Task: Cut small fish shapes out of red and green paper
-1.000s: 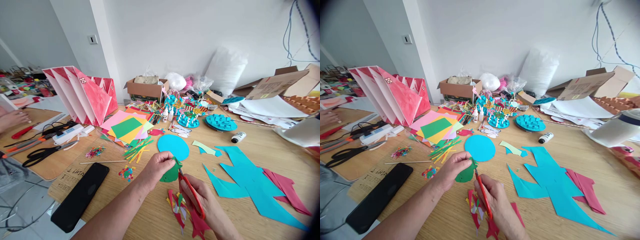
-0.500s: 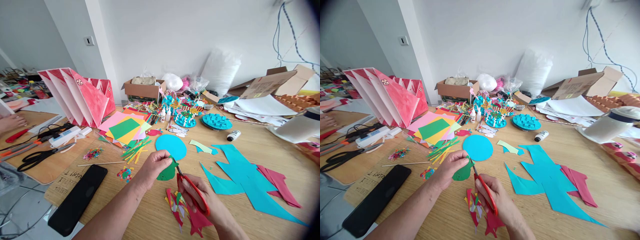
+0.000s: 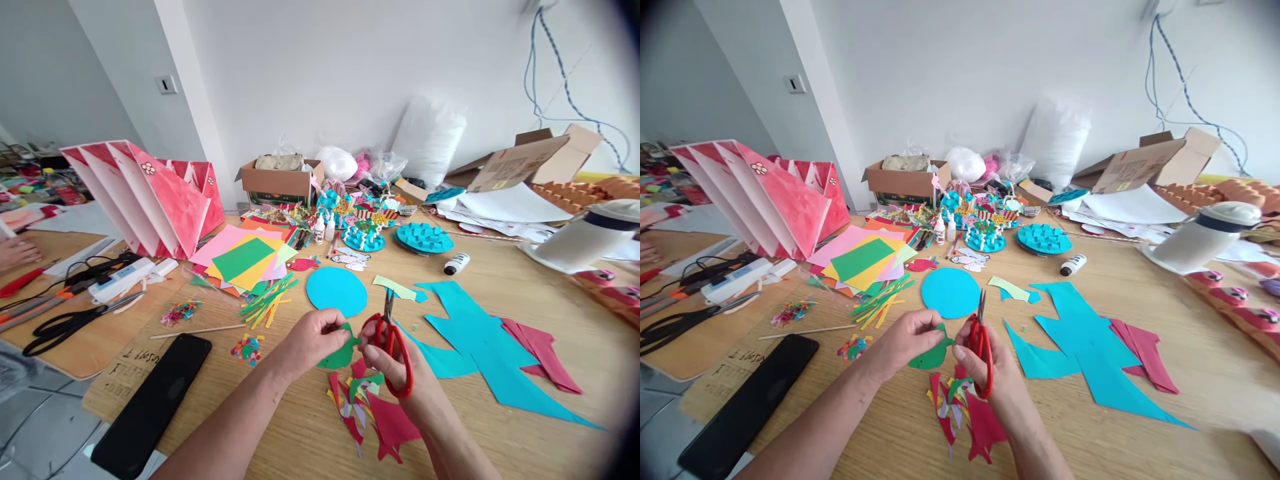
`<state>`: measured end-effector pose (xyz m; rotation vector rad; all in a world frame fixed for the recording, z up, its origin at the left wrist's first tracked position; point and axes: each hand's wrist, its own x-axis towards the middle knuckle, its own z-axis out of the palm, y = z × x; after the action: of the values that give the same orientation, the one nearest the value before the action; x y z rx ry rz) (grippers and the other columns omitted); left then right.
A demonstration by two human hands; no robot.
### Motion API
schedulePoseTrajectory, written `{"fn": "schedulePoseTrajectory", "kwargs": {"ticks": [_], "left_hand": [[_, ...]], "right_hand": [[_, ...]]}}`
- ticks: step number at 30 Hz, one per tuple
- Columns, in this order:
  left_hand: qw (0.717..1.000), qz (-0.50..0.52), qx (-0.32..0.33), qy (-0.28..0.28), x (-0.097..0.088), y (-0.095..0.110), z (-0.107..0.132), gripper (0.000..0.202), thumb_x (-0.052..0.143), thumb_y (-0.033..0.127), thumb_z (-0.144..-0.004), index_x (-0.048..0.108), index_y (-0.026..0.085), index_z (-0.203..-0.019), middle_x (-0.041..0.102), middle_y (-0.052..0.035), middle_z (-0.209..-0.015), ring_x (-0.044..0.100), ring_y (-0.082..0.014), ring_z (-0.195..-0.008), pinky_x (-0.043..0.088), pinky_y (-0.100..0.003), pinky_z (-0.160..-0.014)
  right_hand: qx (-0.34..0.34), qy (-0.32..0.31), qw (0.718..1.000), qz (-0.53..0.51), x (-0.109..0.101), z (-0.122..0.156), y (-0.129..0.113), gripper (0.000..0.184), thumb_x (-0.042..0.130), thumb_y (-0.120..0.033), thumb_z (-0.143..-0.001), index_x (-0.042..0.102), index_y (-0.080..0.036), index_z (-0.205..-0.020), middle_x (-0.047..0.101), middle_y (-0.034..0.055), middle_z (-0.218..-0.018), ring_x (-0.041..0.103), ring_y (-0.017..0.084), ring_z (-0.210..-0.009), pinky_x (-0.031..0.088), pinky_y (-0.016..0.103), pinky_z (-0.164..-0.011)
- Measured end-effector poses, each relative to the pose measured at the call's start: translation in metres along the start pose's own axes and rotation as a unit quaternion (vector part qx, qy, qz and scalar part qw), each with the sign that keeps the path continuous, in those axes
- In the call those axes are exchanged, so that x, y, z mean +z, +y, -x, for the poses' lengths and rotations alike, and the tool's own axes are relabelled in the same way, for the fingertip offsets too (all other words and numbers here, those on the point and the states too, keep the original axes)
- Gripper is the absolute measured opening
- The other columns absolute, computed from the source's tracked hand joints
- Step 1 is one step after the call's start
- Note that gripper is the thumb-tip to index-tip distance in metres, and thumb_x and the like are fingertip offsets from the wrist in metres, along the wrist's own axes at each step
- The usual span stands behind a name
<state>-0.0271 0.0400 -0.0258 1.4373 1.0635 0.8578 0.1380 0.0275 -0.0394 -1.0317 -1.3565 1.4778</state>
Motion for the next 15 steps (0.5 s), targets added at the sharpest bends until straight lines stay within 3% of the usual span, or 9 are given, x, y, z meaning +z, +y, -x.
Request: {"fn": "schedulePoseTrajectory", "kwargs": {"ticks": [3, 10, 12, 15], "left_hand": [[0.998, -0.054, -0.007, -0.026, 0.004, -0.006, -0.001, 0.013, 0.05, 0.026, -0.072, 0.046, 0.016, -0.064, 0.033, 0.0056, -0.057, 0.028, -0.0085, -0.055, 0.022, -0.021, -0.049], [0.998, -0.036, -0.007, -0.048, 0.006, -0.007, -0.004, 0.014, 0.052, 0.027, -0.074, 0.049, 0.015, -0.068, 0.039, 0.0051, -0.059, 0.035, -0.0085, -0.055, 0.028, -0.02, -0.05], [0.999, -0.026, 0.033, 0.018, 0.001, 0.003, -0.004, 0.013, 0.052, 0.028, -0.075, 0.052, 0.016, -0.074, 0.047, 0.0024, -0.065, 0.044, -0.011, -0.062, 0.035, -0.022, -0.057], [0.974, -0.01, 0.144, 0.174, -0.002, 0.023, 0.011, 0.015, 0.05, 0.03, -0.079, 0.058, 0.019, -0.086, 0.056, -0.0036, -0.084, 0.052, -0.018, -0.083, 0.04, -0.029, -0.077]], "right_hand": [[0.015, -0.01, 1.0, -0.016, 0.001, 0.0, 0.0, 0.026, 0.067, -0.034, -0.07, 0.049, -0.02, -0.081, 0.05, -0.0036, -0.07, 0.045, 0.012, -0.06, 0.037, 0.024, -0.056], [0.009, -0.012, 0.999, -0.036, 0.001, -0.001, 0.002, 0.021, 0.068, -0.027, -0.068, 0.05, -0.02, -0.076, 0.047, -0.0054, -0.063, 0.04, 0.01, -0.054, 0.033, 0.022, -0.049], [0.005, 0.01, 0.998, -0.054, -0.001, -0.002, 0.002, 0.021, 0.069, -0.026, -0.066, 0.052, -0.019, -0.075, 0.048, -0.0049, -0.064, 0.041, 0.01, -0.054, 0.034, 0.022, -0.05], [-0.007, 0.055, 0.996, -0.075, -0.004, -0.003, -0.002, 0.024, 0.07, -0.027, -0.063, 0.051, -0.02, -0.074, 0.048, -0.0044, -0.064, 0.042, 0.011, -0.054, 0.035, 0.022, -0.05]]}}
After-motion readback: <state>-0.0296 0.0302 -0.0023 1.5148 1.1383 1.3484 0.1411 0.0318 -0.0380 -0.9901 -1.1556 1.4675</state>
